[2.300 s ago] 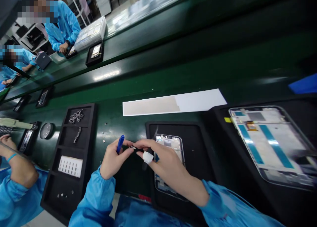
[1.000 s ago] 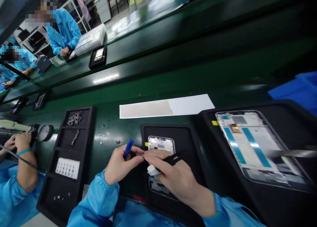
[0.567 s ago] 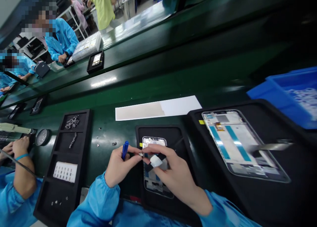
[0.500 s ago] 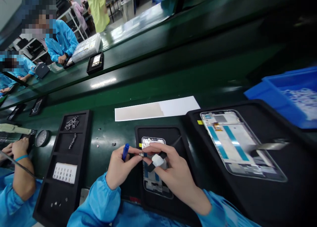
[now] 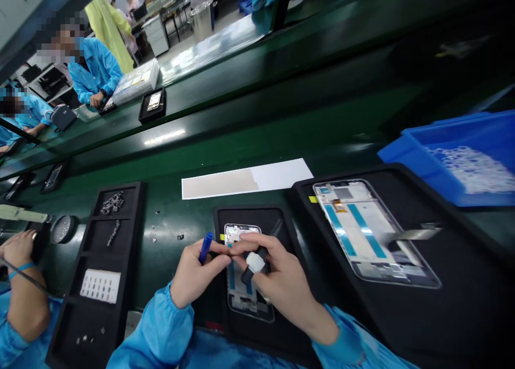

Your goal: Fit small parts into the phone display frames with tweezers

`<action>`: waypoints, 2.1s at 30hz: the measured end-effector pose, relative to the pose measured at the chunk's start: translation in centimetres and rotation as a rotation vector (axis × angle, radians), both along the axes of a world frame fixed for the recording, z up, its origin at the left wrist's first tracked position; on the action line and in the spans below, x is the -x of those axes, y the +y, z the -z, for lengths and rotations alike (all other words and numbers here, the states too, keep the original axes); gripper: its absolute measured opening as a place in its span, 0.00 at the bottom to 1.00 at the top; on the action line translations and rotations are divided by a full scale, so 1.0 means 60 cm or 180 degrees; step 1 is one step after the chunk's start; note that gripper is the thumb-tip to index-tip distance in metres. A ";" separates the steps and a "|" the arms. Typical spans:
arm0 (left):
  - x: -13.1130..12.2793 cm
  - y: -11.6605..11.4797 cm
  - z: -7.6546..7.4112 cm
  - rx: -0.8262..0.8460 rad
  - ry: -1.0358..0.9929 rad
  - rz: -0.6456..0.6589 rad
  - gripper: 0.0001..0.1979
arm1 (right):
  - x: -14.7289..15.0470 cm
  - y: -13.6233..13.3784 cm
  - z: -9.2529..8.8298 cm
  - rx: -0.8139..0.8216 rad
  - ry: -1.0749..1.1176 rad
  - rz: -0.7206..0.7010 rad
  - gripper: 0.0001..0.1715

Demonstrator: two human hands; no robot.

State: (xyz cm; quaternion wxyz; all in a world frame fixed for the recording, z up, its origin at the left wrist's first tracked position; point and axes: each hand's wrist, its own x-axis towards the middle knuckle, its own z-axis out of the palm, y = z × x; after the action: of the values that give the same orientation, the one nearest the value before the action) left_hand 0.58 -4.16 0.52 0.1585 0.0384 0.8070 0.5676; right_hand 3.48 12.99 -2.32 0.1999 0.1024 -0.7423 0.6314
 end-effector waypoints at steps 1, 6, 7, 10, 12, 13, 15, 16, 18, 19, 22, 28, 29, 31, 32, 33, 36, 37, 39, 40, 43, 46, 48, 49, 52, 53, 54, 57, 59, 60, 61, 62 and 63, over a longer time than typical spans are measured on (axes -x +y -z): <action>0.001 -0.002 -0.001 -0.0046 0.0220 -0.0207 0.18 | -0.001 0.002 0.002 -0.0110 0.0060 0.0022 0.17; 0.001 -0.005 -0.009 -0.0675 0.1574 -0.1377 0.30 | -0.012 0.010 0.004 -0.1125 0.0662 0.0098 0.23; -0.001 -0.003 -0.011 -0.0817 0.1553 -0.1355 0.31 | -0.012 0.010 0.001 -0.1227 0.0805 0.0043 0.25; -0.007 0.009 -0.013 -0.1082 0.1222 -0.1203 0.31 | -0.010 0.008 -0.011 -0.1232 0.1088 -0.0192 0.28; -0.010 0.014 -0.010 -0.1089 0.1119 -0.1117 0.31 | -0.008 0.007 -0.014 -0.1143 0.1168 -0.0263 0.29; -0.012 0.015 -0.007 -0.1080 0.1114 -0.1063 0.31 | -0.008 0.006 -0.013 -0.1096 0.1185 -0.0287 0.29; -0.014 0.015 -0.002 -0.1065 0.1142 -0.0954 0.30 | -0.011 0.004 -0.004 -0.1016 0.1118 -0.0289 0.29; -0.015 0.013 0.000 -0.1064 0.1154 -0.0907 0.29 | -0.013 0.004 0.001 -0.0988 0.1016 -0.0274 0.28; -0.015 0.011 0.003 -0.1093 0.1162 -0.0859 0.28 | -0.019 0.002 0.012 -0.0928 0.0697 -0.0255 0.25; -0.015 0.010 0.004 -0.1125 0.1145 -0.0855 0.28 | -0.021 0.000 0.016 -0.0863 0.0511 -0.0243 0.23; -0.012 0.010 0.006 -0.1271 0.1052 -0.0887 0.28 | -0.022 -0.004 0.017 -0.0389 0.0088 -0.0257 0.17; -0.002 0.001 0.000 -0.1450 0.0697 -0.0601 0.25 | -0.008 -0.002 -0.005 0.0552 -0.0618 -0.0670 0.16; -0.001 -0.004 -0.002 -0.1443 0.0574 -0.0482 0.23 | -0.006 -0.001 -0.007 0.0646 -0.0669 -0.0697 0.15; 0.000 -0.014 -0.007 -0.1441 0.0275 -0.0200 0.19 | -0.004 0.001 -0.010 0.0819 -0.0751 -0.0686 0.13; 0.000 -0.019 -0.009 -0.1465 0.0140 -0.0066 0.16 | -0.004 0.002 -0.011 0.0891 -0.0796 -0.0680 0.13; 0.000 -0.022 -0.011 -0.1506 0.0035 0.0033 0.14 | -0.004 0.003 -0.011 0.0950 -0.0848 -0.0686 0.14; -0.001 -0.030 -0.012 -0.1666 -0.0044 0.0176 0.11 | -0.003 0.004 -0.011 0.1065 -0.0952 -0.0740 0.17; -0.002 -0.031 -0.012 -0.1696 -0.0029 0.0206 0.11 | -0.004 0.005 -0.010 0.1087 -0.0950 -0.0779 0.17; -0.002 -0.033 -0.011 -0.1705 0.0044 0.0285 0.09 | -0.004 0.005 -0.010 0.1083 -0.0903 -0.0856 0.18; -0.002 -0.034 -0.012 -0.1687 0.0110 0.0331 0.09 | -0.005 0.005 -0.009 0.1056 -0.0859 -0.0875 0.19; -0.001 -0.036 -0.015 -0.1533 0.0424 0.0434 0.07 | -0.007 0.003 -0.007 0.0929 -0.0673 -0.0819 0.20; -0.004 -0.034 -0.019 -0.1333 0.0820 0.0451 0.05 | -0.010 0.001 -0.004 0.0775 -0.0511 -0.0637 0.22; -0.007 -0.033 -0.019 -0.1249 0.1077 0.0422 0.03 | -0.012 -0.001 -0.003 0.0680 -0.0439 -0.0451 0.21; -0.009 -0.032 -0.017 -0.1203 0.1210 0.0402 0.02 | -0.013 -0.002 -0.003 0.0641 -0.0423 -0.0361 0.21; -0.014 -0.031 -0.011 -0.1055 0.1604 0.0366 0.04 | -0.015 -0.002 -0.003 0.0595 -0.0363 -0.0179 0.20; -0.016 -0.030 -0.010 -0.1003 0.1709 0.0373 0.04 | -0.016 -0.002 -0.003 0.0595 -0.0328 -0.0154 0.20; -0.016 -0.029 -0.009 -0.0952 0.1788 0.0390 0.04 | -0.016 -0.001 -0.003 0.0593 -0.0273 -0.0124 0.20; -0.016 -0.024 -0.012 -0.0924 0.1817 0.0373 0.03 | -0.017 0.004 -0.004 0.0568 -0.0124 -0.0055 0.22; -0.014 -0.020 -0.014 -0.1064 0.1614 0.0247 0.05 | -0.018 0.009 -0.005 0.0549 -0.0085 -0.0119 0.23; -0.013 -0.017 -0.015 -0.1164 0.1445 0.0163 0.06 | -0.019 0.011 -0.007 0.0553 -0.0085 -0.0193 0.24; -0.011 -0.015 -0.015 -0.1258 0.1251 0.0064 0.08 | -0.020 0.013 -0.009 0.0564 -0.0090 -0.0283 0.24; -0.009 -0.014 -0.014 -0.1336 0.1048 -0.0031 0.11 | -0.020 0.015 -0.011 0.0576 -0.0094 -0.0362 0.24; -0.007 -0.013 -0.013 -0.1398 0.0847 -0.0121 0.13 | -0.021 0.016 -0.014 0.0583 -0.0099 -0.0416 0.24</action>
State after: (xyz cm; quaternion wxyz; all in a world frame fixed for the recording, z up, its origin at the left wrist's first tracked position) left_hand 0.99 -4.91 1.30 0.0281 0.1311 0.6788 0.7220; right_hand 4.72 13.97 -1.49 0.1553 0.1221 -0.6762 0.7097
